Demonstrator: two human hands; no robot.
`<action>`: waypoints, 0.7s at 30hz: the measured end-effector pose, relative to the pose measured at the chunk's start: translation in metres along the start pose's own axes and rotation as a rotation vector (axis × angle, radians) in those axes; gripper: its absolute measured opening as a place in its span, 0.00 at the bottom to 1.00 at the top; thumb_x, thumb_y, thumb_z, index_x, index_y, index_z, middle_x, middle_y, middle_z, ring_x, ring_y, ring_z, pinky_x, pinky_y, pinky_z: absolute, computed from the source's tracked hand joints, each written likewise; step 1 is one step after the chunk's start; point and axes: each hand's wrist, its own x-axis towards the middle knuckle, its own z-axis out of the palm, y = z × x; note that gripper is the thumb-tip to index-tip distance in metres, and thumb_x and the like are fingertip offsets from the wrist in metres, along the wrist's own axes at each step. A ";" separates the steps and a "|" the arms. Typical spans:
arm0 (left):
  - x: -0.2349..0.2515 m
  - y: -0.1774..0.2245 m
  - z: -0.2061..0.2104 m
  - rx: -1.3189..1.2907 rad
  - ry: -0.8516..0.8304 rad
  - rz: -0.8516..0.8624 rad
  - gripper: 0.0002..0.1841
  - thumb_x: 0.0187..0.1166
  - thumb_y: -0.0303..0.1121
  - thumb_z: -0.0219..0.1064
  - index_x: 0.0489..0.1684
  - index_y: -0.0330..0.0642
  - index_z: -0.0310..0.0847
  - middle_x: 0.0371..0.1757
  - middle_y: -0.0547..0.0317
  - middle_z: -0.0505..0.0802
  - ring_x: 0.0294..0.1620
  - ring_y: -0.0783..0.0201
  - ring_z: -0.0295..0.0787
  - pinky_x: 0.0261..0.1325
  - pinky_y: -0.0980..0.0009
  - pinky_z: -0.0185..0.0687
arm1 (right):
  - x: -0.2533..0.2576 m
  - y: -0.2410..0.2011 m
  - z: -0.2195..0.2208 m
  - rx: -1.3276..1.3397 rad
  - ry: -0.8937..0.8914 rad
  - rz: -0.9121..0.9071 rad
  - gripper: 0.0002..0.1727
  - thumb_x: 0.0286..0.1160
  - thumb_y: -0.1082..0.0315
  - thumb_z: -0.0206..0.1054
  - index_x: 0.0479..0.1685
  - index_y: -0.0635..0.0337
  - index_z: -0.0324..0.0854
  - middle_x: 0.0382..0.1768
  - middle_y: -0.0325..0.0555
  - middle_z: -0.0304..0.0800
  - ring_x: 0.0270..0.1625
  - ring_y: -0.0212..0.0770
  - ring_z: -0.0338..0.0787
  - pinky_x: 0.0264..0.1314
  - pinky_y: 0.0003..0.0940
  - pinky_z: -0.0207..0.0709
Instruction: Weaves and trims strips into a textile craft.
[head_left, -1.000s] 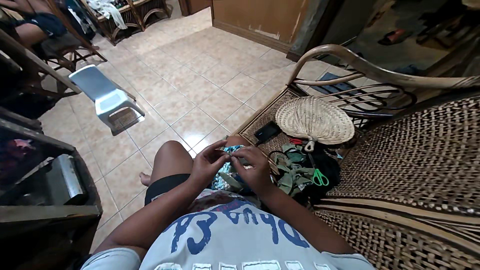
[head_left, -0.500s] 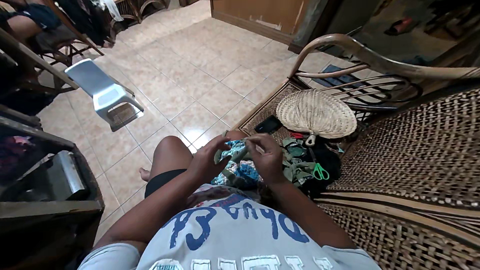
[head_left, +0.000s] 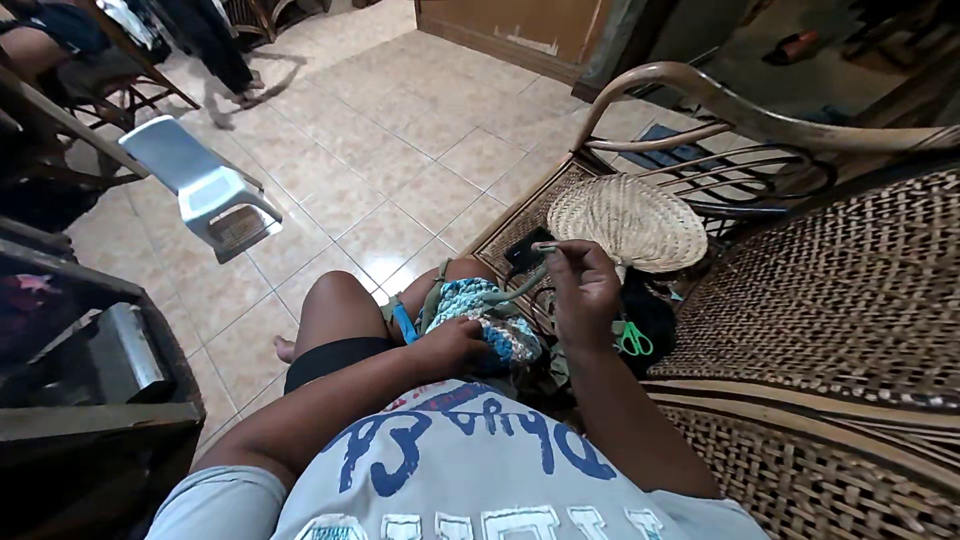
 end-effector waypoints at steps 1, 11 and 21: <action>-0.003 -0.004 0.003 -0.051 0.097 0.045 0.09 0.74 0.28 0.72 0.46 0.32 0.91 0.54 0.35 0.90 0.61 0.37 0.85 0.69 0.42 0.76 | 0.000 0.003 0.001 0.027 -0.005 0.005 0.07 0.82 0.73 0.62 0.52 0.64 0.80 0.48 0.37 0.90 0.49 0.25 0.89 0.56 0.26 0.84; -0.048 0.008 -0.037 -0.649 0.696 -0.235 0.12 0.72 0.23 0.74 0.52 0.34 0.86 0.41 0.61 0.94 0.39 0.75 0.91 0.49 0.75 0.90 | -0.009 0.001 0.016 0.153 -0.243 0.334 0.07 0.77 0.77 0.69 0.50 0.63 0.84 0.40 0.38 0.91 0.39 0.28 0.90 0.47 0.25 0.87; -0.050 0.014 -0.038 -0.948 0.762 -0.349 0.08 0.77 0.21 0.70 0.50 0.33 0.87 0.41 0.59 0.94 0.41 0.71 0.92 0.51 0.71 0.90 | -0.029 0.013 0.048 0.100 -0.385 0.476 0.04 0.76 0.72 0.71 0.43 0.64 0.86 0.32 0.38 0.88 0.31 0.26 0.85 0.38 0.24 0.82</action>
